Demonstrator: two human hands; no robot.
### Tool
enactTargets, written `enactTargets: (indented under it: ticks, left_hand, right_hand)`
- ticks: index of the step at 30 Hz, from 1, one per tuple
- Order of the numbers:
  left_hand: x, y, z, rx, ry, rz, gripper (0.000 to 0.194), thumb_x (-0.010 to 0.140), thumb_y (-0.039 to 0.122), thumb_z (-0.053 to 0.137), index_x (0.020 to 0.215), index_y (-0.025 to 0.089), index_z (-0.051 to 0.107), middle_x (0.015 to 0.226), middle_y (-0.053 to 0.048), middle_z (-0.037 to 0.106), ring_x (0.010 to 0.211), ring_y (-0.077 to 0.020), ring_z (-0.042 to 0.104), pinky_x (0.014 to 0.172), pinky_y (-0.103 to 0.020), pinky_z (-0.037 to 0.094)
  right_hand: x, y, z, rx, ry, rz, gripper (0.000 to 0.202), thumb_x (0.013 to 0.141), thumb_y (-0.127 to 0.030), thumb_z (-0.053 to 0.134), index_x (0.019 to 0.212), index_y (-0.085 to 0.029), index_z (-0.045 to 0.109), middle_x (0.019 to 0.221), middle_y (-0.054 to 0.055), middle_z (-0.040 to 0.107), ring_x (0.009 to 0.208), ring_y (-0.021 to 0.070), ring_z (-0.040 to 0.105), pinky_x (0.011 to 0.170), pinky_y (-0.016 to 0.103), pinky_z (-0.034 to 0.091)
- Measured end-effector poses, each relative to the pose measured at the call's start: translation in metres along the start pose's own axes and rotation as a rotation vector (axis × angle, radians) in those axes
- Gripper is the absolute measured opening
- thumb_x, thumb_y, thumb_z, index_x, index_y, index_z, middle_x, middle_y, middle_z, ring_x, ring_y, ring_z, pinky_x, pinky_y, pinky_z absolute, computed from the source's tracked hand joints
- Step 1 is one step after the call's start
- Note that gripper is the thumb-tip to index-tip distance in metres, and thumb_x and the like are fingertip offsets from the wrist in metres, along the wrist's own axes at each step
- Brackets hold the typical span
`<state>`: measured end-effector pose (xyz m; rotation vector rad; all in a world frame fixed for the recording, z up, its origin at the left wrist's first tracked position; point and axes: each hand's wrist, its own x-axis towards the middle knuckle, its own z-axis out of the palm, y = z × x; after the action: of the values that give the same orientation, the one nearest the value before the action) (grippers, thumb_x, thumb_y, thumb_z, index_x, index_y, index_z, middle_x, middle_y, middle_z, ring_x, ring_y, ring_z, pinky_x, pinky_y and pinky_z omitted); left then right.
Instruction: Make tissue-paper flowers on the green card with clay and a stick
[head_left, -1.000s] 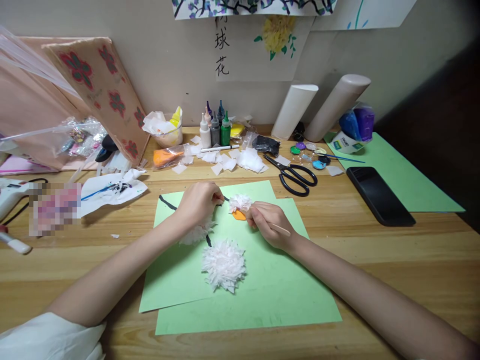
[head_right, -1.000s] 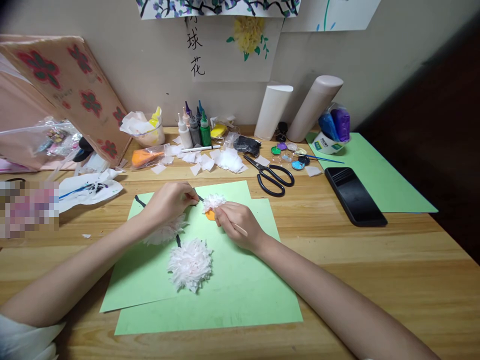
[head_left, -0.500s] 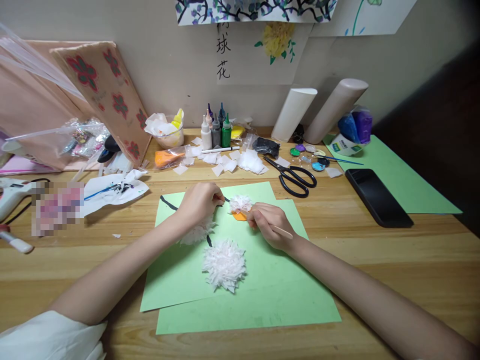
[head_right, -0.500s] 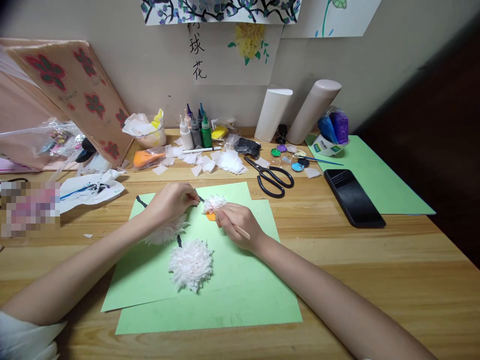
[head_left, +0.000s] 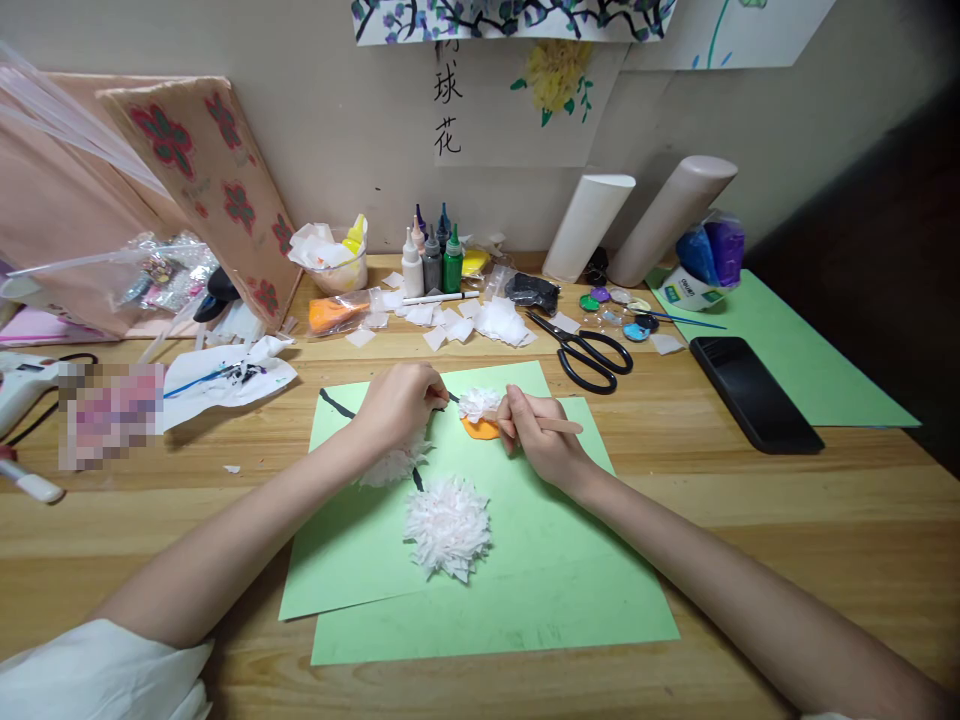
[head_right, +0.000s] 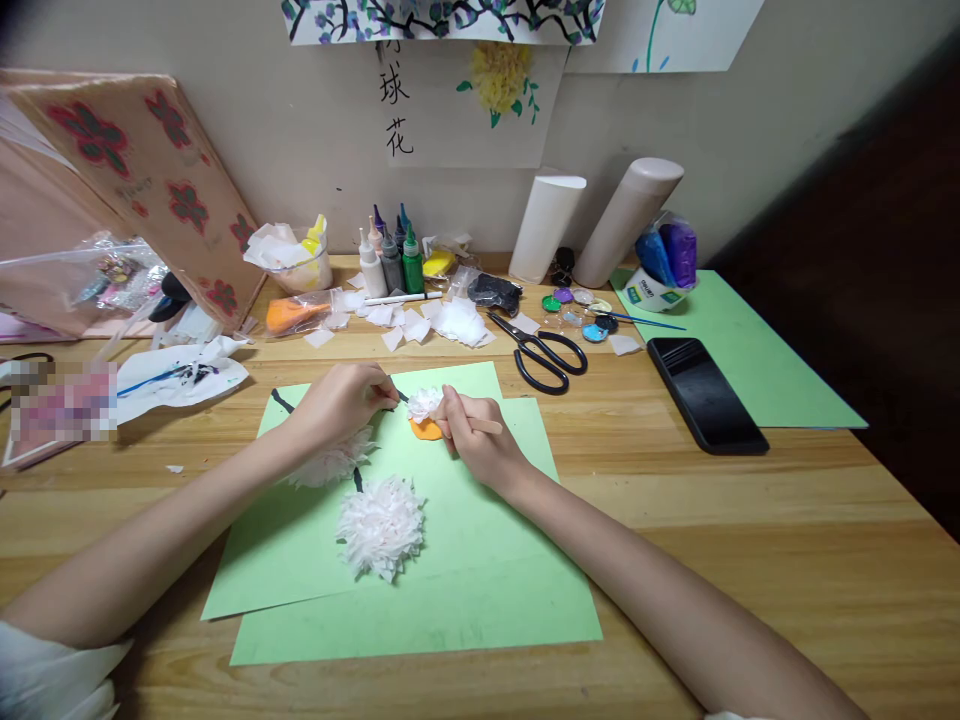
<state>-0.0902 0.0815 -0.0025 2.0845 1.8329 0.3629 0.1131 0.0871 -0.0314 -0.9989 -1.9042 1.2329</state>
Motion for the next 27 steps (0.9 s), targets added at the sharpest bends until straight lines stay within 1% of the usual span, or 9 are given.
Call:
enactTargets:
  ticks: [2, 7, 10, 21, 24, 27]
  left_hand:
    - [0.0001, 0.0004, -0.0003, 0.005, 0.005, -0.004, 0.016, 0.074, 0.012, 0.056, 0.074, 0.021, 0.069, 0.08, 0.001, 0.071, 0.072, -0.0165, 0.06, 0.058, -0.025, 0.036]
    - [0.0, 0.0021, -0.0017, -0.005, -0.004, -0.012, 0.016, 0.074, 0.012, 0.056, 0.074, 0.021, 0.069, 0.081, 0.001, 0.071, 0.073, -0.0164, 0.061, 0.059, -0.025, 0.037]
    - [0.0001, 0.0025, -0.0014, 0.002, -0.002, -0.014, 0.016, 0.074, 0.012, 0.056, 0.074, 0.021, 0.069, 0.081, 0.0, 0.071, 0.072, -0.0166, 0.06, 0.059, -0.025, 0.037]
    - [0.0002, 0.0, -0.0005, 0.002, -0.002, 0.002, 0.017, 0.073, 0.012, 0.055, 0.074, 0.02, 0.07, 0.08, 0.0, 0.071, 0.073, -0.0164, 0.061, 0.059, -0.025, 0.038]
    - [0.0004, 0.001, -0.0012, 0.007, -0.007, -0.002, 0.018, 0.074, 0.012, 0.054, 0.075, 0.02, 0.07, 0.08, -0.001, 0.071, 0.072, -0.017, 0.061, 0.058, -0.025, 0.039]
    - [0.0007, 0.0012, -0.0013, 0.013, -0.01, 0.0, 0.018, 0.074, 0.013, 0.054, 0.075, 0.02, 0.07, 0.081, -0.002, 0.072, 0.073, -0.018, 0.062, 0.058, -0.026, 0.04]
  right_hand:
    - [-0.0009, 0.0, -0.0002, -0.004, 0.001, -0.03, 0.051, 0.097, -0.043, 0.026, 0.055, -0.019, 0.041, 0.047, -0.003, 0.044, 0.048, 0.0106, 0.044, 0.055, 0.025, 0.036]
    - [-0.0061, 0.0017, -0.0008, -0.053, 0.049, -0.211, 0.051, 0.098, -0.038, 0.025, 0.054, -0.019, 0.044, 0.051, -0.001, 0.045, 0.048, 0.0105, 0.044, 0.056, 0.026, 0.037]
    - [-0.0065, 0.0024, -0.0008, -0.063, 0.054, -0.247, 0.049, 0.098, -0.035, 0.025, 0.055, -0.019, 0.044, 0.052, -0.001, 0.046, 0.05, 0.0109, 0.045, 0.057, 0.026, 0.038]
    - [-0.003, 0.0025, -0.001, -0.081, -0.046, -0.182, 0.048, 0.098, -0.038, 0.025, 0.06, -0.019, 0.046, 0.055, -0.001, 0.047, 0.054, 0.0112, 0.046, 0.059, 0.026, 0.038]
    - [-0.002, 0.0021, -0.0004, -0.081, -0.029, -0.146, 0.05, 0.098, -0.041, 0.024, 0.058, -0.019, 0.045, 0.054, -0.001, 0.046, 0.053, 0.0118, 0.045, 0.059, 0.026, 0.037]
    - [-0.0011, 0.0016, 0.0004, -0.048, 0.007, -0.074, 0.051, 0.097, -0.045, 0.024, 0.056, -0.02, 0.041, 0.05, -0.002, 0.042, 0.05, 0.0117, 0.043, 0.056, 0.027, 0.035]
